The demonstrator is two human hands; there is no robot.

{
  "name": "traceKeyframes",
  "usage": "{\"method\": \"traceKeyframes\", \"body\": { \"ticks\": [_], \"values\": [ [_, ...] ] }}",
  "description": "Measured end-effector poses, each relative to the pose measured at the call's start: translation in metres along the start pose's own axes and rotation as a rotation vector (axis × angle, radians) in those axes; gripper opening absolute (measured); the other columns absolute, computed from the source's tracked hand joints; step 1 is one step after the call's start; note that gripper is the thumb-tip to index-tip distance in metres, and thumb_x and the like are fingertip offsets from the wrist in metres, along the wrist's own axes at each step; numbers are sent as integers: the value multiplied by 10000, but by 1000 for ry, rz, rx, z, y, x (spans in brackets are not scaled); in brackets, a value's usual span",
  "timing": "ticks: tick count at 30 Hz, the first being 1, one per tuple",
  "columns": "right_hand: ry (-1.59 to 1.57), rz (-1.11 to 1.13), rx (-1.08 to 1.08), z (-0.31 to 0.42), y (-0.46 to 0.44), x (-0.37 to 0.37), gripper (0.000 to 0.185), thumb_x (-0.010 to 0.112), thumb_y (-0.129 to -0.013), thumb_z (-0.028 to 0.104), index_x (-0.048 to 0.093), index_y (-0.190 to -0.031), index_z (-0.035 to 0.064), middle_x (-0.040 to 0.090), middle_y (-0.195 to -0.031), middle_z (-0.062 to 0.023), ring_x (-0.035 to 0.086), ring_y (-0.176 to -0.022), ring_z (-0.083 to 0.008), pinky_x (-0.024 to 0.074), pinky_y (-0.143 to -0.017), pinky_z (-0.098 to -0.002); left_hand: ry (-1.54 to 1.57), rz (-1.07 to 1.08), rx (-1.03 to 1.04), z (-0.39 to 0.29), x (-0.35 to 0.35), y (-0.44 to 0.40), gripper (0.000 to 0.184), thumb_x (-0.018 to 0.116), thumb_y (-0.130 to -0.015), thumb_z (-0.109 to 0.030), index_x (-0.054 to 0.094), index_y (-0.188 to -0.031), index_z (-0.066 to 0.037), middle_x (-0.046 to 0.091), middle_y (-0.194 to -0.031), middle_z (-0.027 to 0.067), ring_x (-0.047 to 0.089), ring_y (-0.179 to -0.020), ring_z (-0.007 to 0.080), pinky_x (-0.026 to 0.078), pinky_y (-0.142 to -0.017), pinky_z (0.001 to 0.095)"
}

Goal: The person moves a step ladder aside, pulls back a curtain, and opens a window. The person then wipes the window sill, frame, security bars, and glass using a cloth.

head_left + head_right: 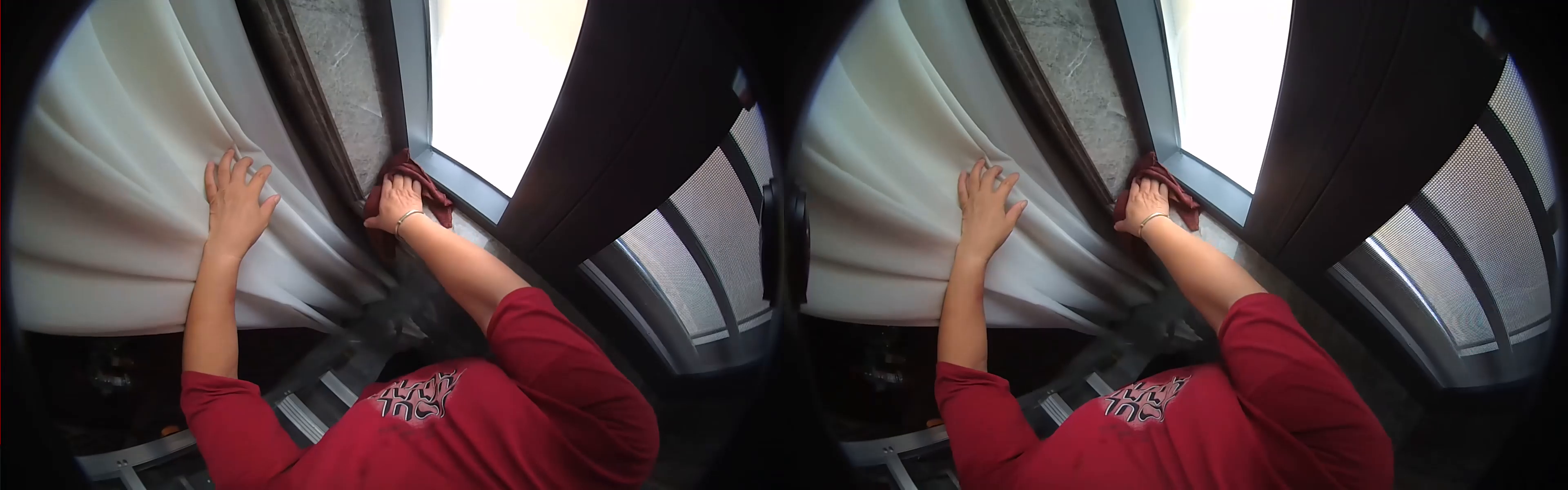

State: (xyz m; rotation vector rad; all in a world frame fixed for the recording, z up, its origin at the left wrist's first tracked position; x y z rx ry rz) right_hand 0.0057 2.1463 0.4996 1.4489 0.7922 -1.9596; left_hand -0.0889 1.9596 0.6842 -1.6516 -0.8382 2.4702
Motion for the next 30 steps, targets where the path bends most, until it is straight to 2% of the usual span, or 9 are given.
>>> {"method": "traceKeyframes", "body": {
  "ticks": [6,9,14,16,21,24,25,29,30],
  "values": [
    [21,-158,63,8,-16,7,690,729,-616,487,520,-1069,10,487,-1084,-155,437,-1060,-297,341,-877,-392,31,-53,29,10,14,-16,413,693,-725,-249,590,-1106,-126,503,-1179,90,329,-1247,287,159,-1081,480],
    [-79,-332,-204,52,14,-3,403,726,-652,321,547,-910,68,518,-956,-123,488,-967,-293,395,-794,-395,-12,-79,53,20,-21,6,415,693,-722,-243,589,-1106,-125,511,-1167,87,337,-1242,284,163,-1080,473],
    [-190,-256,-325,40,-2,3,347,711,-640,202,539,-911,72,538,-913,-142,517,-913,-318,417,-803,-408,22,-109,117,23,-18,-5,422,699,-711,-231,588,-1104,-126,517,-1153,88,351,-1228,288,173,-1076,471],
    [-380,-401,-297,23,10,-9,280,664,-658,153,534,-891,68,553,-887,-142,537,-883,-315,439,-782,-403,61,-128,157,20,-20,-4,424,703,-703,-226,587,-1099,-129,518,-1145,91,358,-1220,292,182,-1071,475],
    [-445,-823,-179,-21,39,-83,404,700,-640,74,535,-1008,39,527,-961,-181,516,-905,-365,442,-779,-409,96,-134,194,15,-24,-10,426,707,-696,-228,585,-1092,-131,518,-1139,95,362,-1212,303,188,-1068,476],
    [-130,-725,57,-43,4,-75,573,671,-714,233,467,-1205,20,494,-1084,-210,465,-1016,-369,382,-872,-448,103,-148,220,10,-23,-13,428,709,-694,-229,585,-1092,-131,517,-1138,96,362,-1210,307,193,-1067,476],
    [-221,-485,73,-47,-11,-63,652,680,-679,287,445,-1217,4,481,-1106,-188,433,-1068,-336,348,-887,-431,106,-154,235,8,-22,-14,431,710,-693,-230,585,-1094,-131,517,-1135,97,362,-1208,309,197,-1065,476],
    [-15,-467,139,-39,-16,-64,689,708,-640,423,500,-1163,25,504,-1093,-162,460,-1064,-302,366,-879,-399,142,-155,246,4,-20,-13,438,711,-691,-229,584,-1099,-131,514,-1133,97,364,-1206,308,206,-1063,474],
    [32,-304,177,-39,-24,-67,642,704,-644,425,536,-1123,32,520,-1083,-155,484,-1045,-295,384,-867,-391,146,-160,239,5,-20,-14,441,711,-691,-227,584,-1102,-131,512,-1134,97,364,-1206,308,206,-1064,474]
  ]
}}
Point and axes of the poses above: each hand's wrist, its own y-axis away from the middle knuckle, its own x-axis out of the palm, z = x × y, the point moved 8 cm from there along -y, towards the middle knuckle
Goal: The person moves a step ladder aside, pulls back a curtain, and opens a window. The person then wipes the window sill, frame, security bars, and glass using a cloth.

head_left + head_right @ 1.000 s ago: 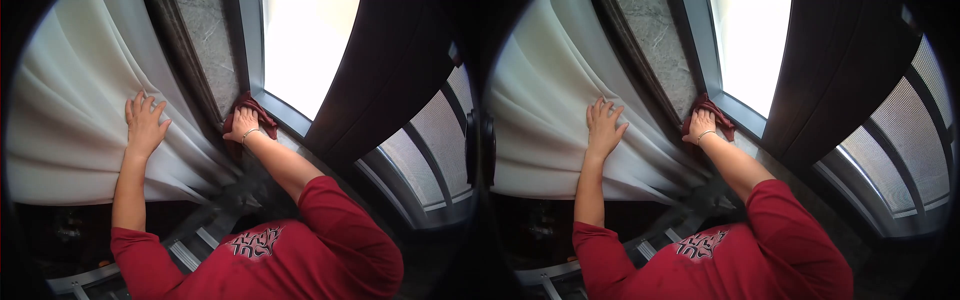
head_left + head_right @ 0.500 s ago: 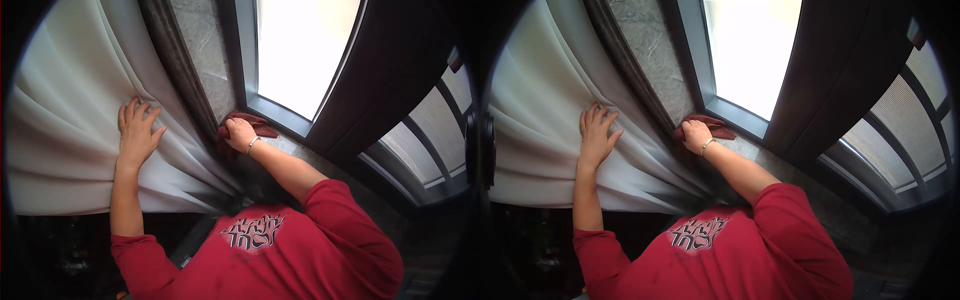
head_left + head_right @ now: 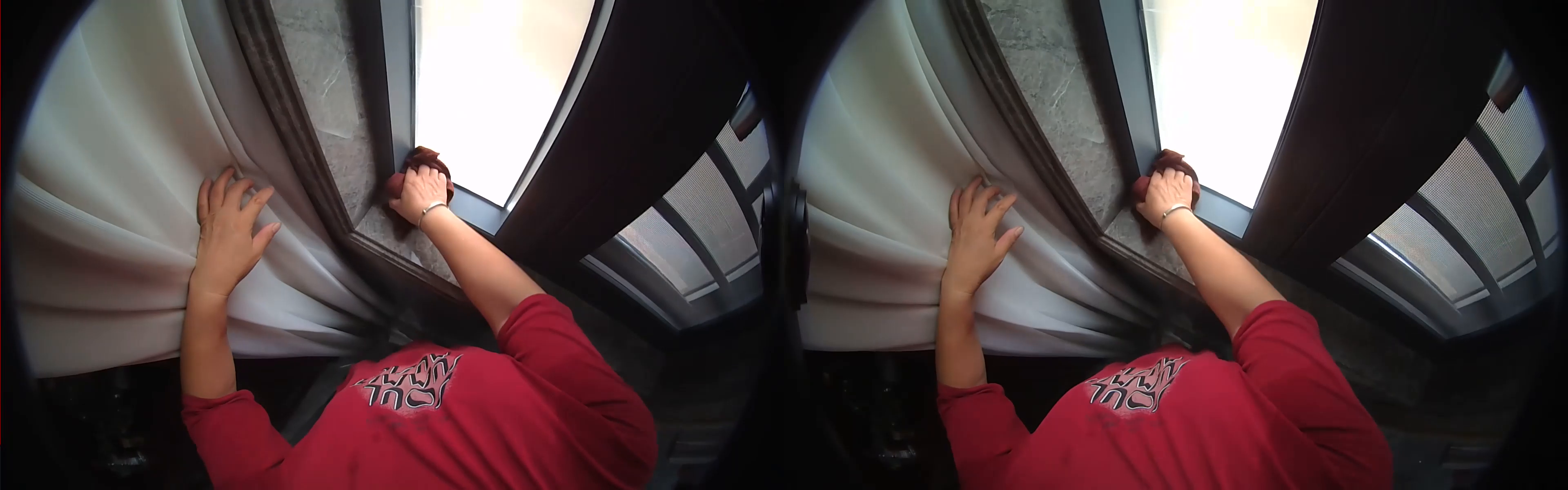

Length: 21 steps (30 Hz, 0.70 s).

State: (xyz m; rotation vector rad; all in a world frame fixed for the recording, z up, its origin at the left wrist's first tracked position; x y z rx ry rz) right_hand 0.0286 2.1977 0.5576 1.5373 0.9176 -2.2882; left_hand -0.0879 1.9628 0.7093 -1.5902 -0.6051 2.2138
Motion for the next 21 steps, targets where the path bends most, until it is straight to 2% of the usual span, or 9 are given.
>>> {"method": "traceKeyframes", "body": {
  "ticks": [1,4,8,12,13,14,16,19,21],
  "values": [
    [57,163,29,1,-3,8,597,700,-647,427,572,-1083,40,535,-1072,-147,508,-1026,-288,402,-856,-383,-1,1,-2,2,0,2,444,711,-691,-225,584,-1106,-132,510,-1134,96,365,-1205,308,207,-1064,473],
    [32,228,-11,-4,-12,14,399,666,-681,353,650,-946,56,611,-1018,-153,597,-931,-269,440,-836,-360,-1,7,2,8,3,-1,442,710,-691,-220,584,-1106,-132,506,-1137,93,366,-1206,306,203,-1069,472],
    [94,347,-12,-14,9,9,343,646,-671,341,661,-841,43,638,-910,-135,596,-954,-244,461,-747,-378,28,22,2,9,7,4,442,711,-693,-219,582,-1107,-133,507,-1136,92,366,-1206,304,202,-1073,466],
    [264,214,-69,-51,41,-15,252,616,-674,276,673,-812,74,636,-880,-114,595,-912,-226,386,-771,-374,50,40,22,5,7,7,443,709,-696,-222,579,-1111,-134,507,-1140,94,368,-1207,306,202,-1079,458],
    [281,190,-30,-56,49,-31,237,607,-681,281,674,-798,87,598,-942,-134,562,-950,-252,357,-819,-381,49,42,24,4,6,6,443,709,-697,-223,579,-1111,-133,507,-1141,94,369,-1208,306,202,-1080,456],
    [263,172,-2,-60,53,-39,230,626,-673,257,660,-813,78,534,-1016,-160,513,-1015,-285,377,-814,-380,50,34,11,4,5,7,443,709,-697,-223,579,-1111,-133,507,-1141,94,369,-1208,306,202,-1080,456],
    [106,-83,-192,-55,55,-45,229,591,-727,188,619,-905,46,501,-1024,-172,487,-1001,-314,374,-840,-405,59,15,17,1,4,13,437,708,-700,-225,581,-1107,-130,506,-1145,96,366,-1210,309,200,-1080,460],
    [-15,-266,-283,-31,37,-30,384,626,-697,147,523,-1053,44,477,-1061,-203,462,-1041,-366,372,-916,-436,59,25,13,0,6,13,441,709,-699,-228,582,-1109,-129,504,-1148,97,363,-1212,310,196,-1080,465],
    [16,-193,-262,-7,21,-16,406,653,-672,186,533,-1031,42,471,-1090,-196,443,-1074,-351,373,-899,-420,64,28,18,0,7,15,444,710,-697,-230,583,-1110,-129,505,-1146,96,361,-1213,311,196,-1080,468]
  ]
}}
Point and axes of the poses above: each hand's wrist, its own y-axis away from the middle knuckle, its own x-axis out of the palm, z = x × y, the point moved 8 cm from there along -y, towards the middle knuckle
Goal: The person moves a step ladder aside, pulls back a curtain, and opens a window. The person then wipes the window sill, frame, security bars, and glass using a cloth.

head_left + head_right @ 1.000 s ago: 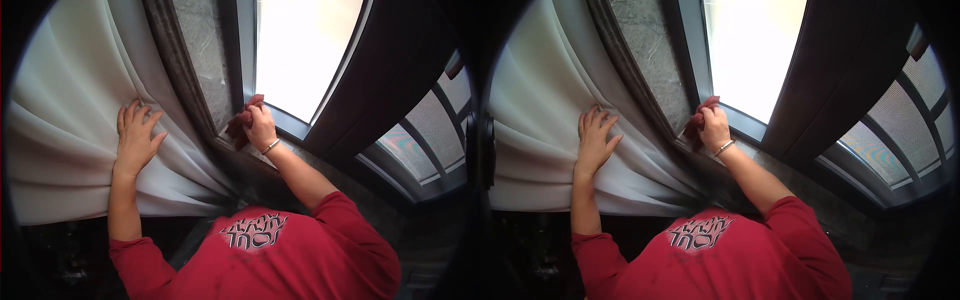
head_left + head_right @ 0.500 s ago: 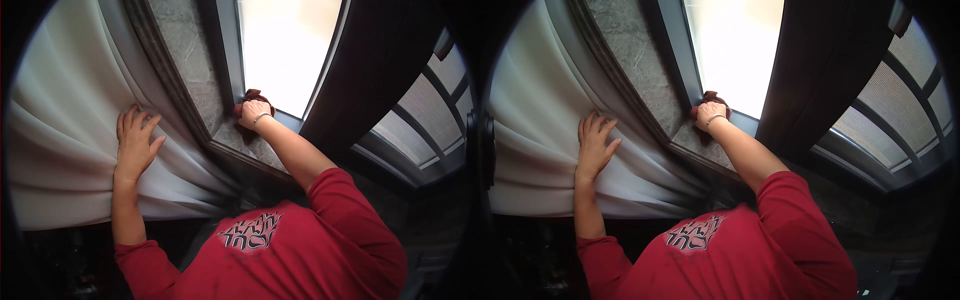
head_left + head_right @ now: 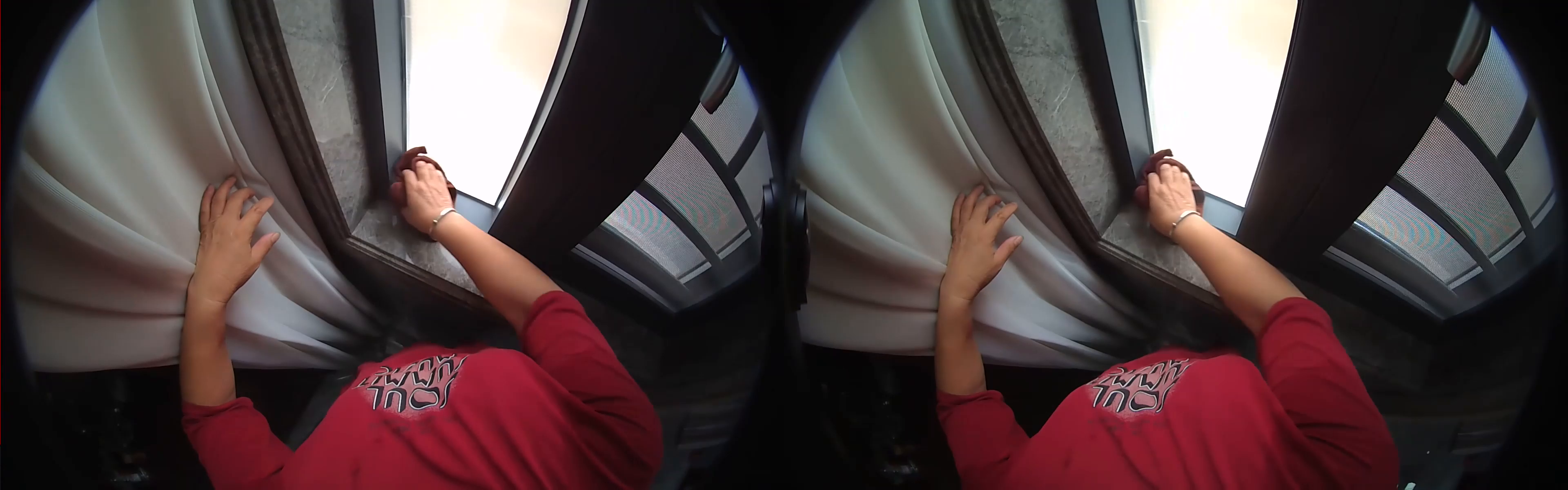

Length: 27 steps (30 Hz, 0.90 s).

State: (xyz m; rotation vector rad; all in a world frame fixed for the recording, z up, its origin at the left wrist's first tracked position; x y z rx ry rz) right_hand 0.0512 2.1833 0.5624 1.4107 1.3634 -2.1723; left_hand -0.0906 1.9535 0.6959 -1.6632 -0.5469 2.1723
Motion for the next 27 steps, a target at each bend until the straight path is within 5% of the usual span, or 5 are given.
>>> {"method": "traceKeyframes", "body": {
  "ticks": [13,15,21,23,27],
  "values": [
    [-18,495,138,-25,40,-6,246,569,-736,164,555,-950,44,598,-936,-164,587,-928,-312,462,-814,-394,45,28,27,-2,-1,7,470,701,-700,-206,560,-1141,-128,492,-1154,111,351,-1211,339,216,-1066,476],
    [11,744,208,-33,52,-20,353,600,-703,219,554,-991,19,629,-926,-176,610,-915,-308,484,-805,-384,58,13,28,-4,-5,5,453,702,-701,-214,574,-1127,-125,503,-1140,110,361,-1205,331,214,-1069,476],
    [-91,607,294,-13,6,-43,388,619,-666,271,634,-979,42,621,-987,-176,592,-946,-307,466,-821,-364,60,14,38,-4,-6,7,452,705,-699,-227,581,-1121,-126,509,-1131,110,376,-1193,325,212,-1071,475],
    [-64,298,94,0,-13,-23,330,627,-675,302,670,-906,71,574,-1057,-147,531,-1029,-285,425,-877,-342,55,15,55,-2,-6,10,460,706,-697,-226,576,-1127,-126,508,-1132,110,378,-1192,325,212,-1072,474],
    [15,304,7,27,-4,27,449,669,-658,398,628,-977,85,486,-1116,-112,453,-1101,-269,389,-868,-432,51,14,53,-2,-8,11,474,707,-691,-218,568,-1136,-129,504,-1138,105,376,-1192,327,211,-1072,476]
  ]
}}
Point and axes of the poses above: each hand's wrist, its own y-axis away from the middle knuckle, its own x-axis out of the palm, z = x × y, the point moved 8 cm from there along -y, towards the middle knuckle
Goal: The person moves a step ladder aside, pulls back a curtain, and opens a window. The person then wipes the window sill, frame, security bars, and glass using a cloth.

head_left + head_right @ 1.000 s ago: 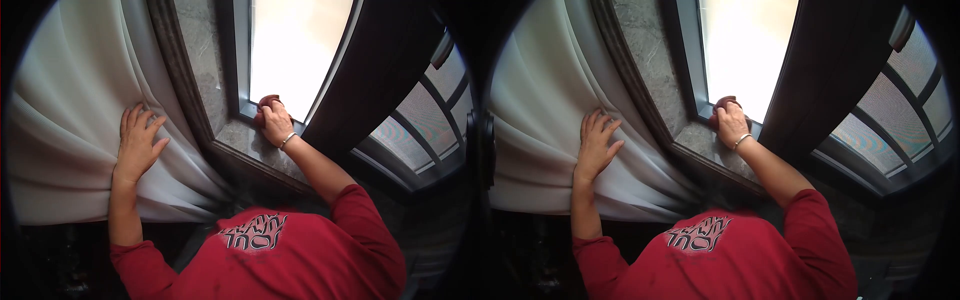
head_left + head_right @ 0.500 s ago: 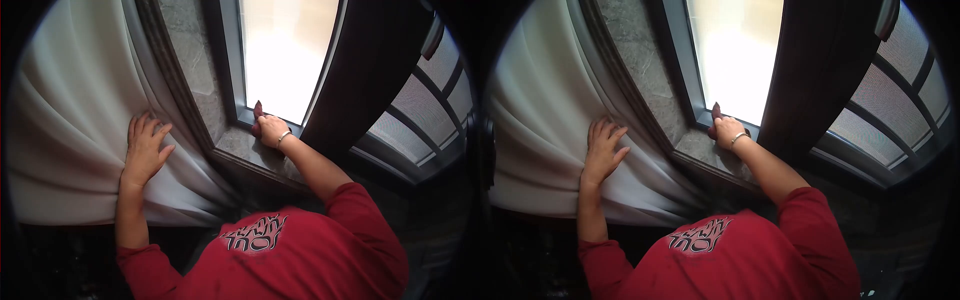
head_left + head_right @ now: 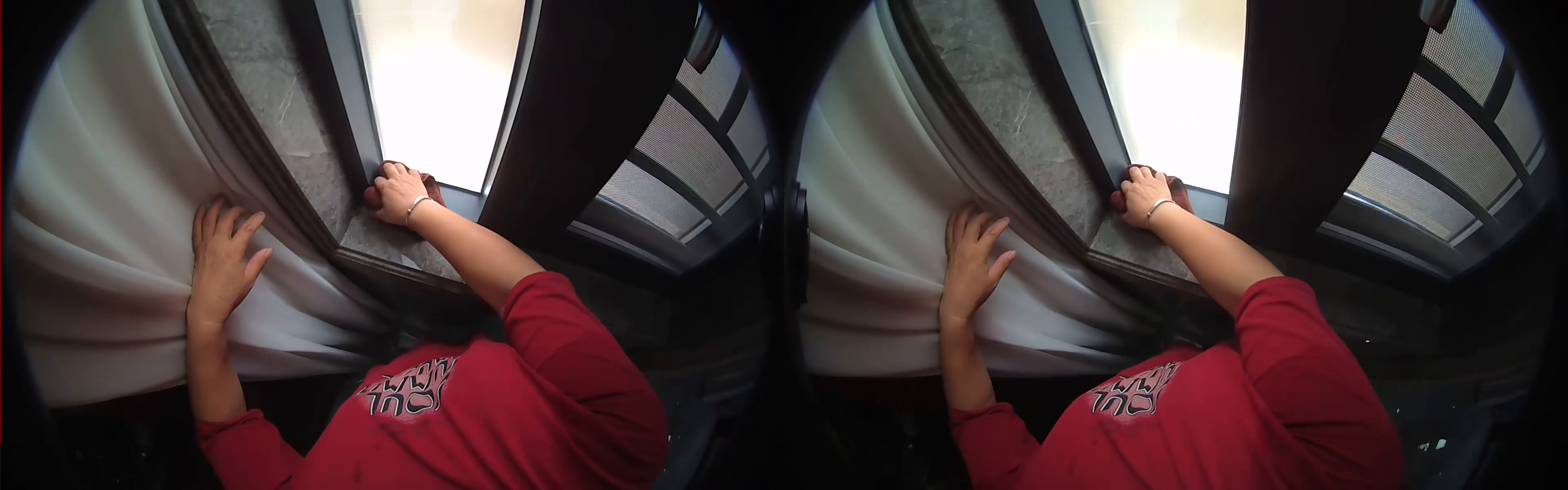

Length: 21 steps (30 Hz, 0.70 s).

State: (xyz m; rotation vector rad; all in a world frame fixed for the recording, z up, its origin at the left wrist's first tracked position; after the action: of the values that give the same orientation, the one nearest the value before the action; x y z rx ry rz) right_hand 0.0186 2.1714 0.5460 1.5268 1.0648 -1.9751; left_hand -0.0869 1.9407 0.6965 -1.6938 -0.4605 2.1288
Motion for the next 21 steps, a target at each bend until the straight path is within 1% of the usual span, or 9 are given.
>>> {"method": "traceKeyframes", "body": {
  "ticks": [4,8,10,12,13,14,17,20,21],
  "values": [
    [58,145,77,-6,16,-2,451,675,-655,342,587,-1014,84,533,-1091,-90,493,-1081,-233,378,-855,-445,27,9,-11,-3,1,2,462,699,-695,-199,568,-1132,-124,498,-1151,102,375,-1191,327,210,-1071,477],
    [160,225,195,-27,56,-21,456,665,-667,317,574,-1044,75,530,-1093,-113,494,-1083,-249,346,-875,-471,35,16,-1,-5,-1,2,456,696,-697,-192,569,-1130,-120,499,-1152,102,374,-1192,327,210,-1071,474],
    [196,248,269,-42,81,-34,411,641,-685,287,578,-1032,75,542,-1057,-126,511,-1048,-261,355,-860,-443,32,31,12,-6,-2,0,455,695,-701,-194,570,-1132,-120,504,-1145,104,375,-1191,326,210,-1072,470],
    [312,312,224,-50,92,-26,346,605,-716,244,581,-1016,74,554,-1016,-133,525,-1014,-266,365,-851,-433,38,42,6,-6,-1,-1,455,694,-704,-195,570,-1135,-119,506,-1141,107,376,-1191,327,211,-1072,468],
    [367,202,172,-49,92,-29,256,571,-745,199,585,-967,72,578,-951,-132,560,-941,-257,402,-813,-402,40,49,7,-5,-1,0,455,693,-707,-196,569,-1138,-119,508,-1137,109,377,-1191,328,211,-1073,466],
    [367,202,165,-52,93,-26,256,571,-745,199,585,-967,72,578,-951,-132,560,-941,-257,402,-813,-402,38,49,1,-4,-1,1,455,693,-707,-196,569,-1138,-119,508,-1137,109,377,-1191,328,211,-1073,466],
    [161,156,150,-54,86,-34,147,537,-762,135,577,-879,55,605,-878,-136,606,-837,-277,458,-736,-379,27,49,5,-2,1,1,450,690,-715,-204,569,-1141,-122,510,-1135,109,379,-1194,323,210,-1075,464],
    [-51,354,211,-49,88,-33,213,605,-690,169,574,-855,37,599,-858,-160,599,-856,-318,484,-733,-409,34,67,15,-3,4,2,443,689,-719,-211,569,-1137,-125,511,-1132,108,380,-1197,319,208,-1078,464],
    [-86,297,159,-35,85,-41,244,624,-670,191,573,-853,39,597,-848,-162,597,-856,-319,486,-737,-405,40,65,16,-4,5,3,440,688,-720,-214,570,-1135,-126,511,-1130,107,382,-1197,319,206,-1079,464]
  ]
}}
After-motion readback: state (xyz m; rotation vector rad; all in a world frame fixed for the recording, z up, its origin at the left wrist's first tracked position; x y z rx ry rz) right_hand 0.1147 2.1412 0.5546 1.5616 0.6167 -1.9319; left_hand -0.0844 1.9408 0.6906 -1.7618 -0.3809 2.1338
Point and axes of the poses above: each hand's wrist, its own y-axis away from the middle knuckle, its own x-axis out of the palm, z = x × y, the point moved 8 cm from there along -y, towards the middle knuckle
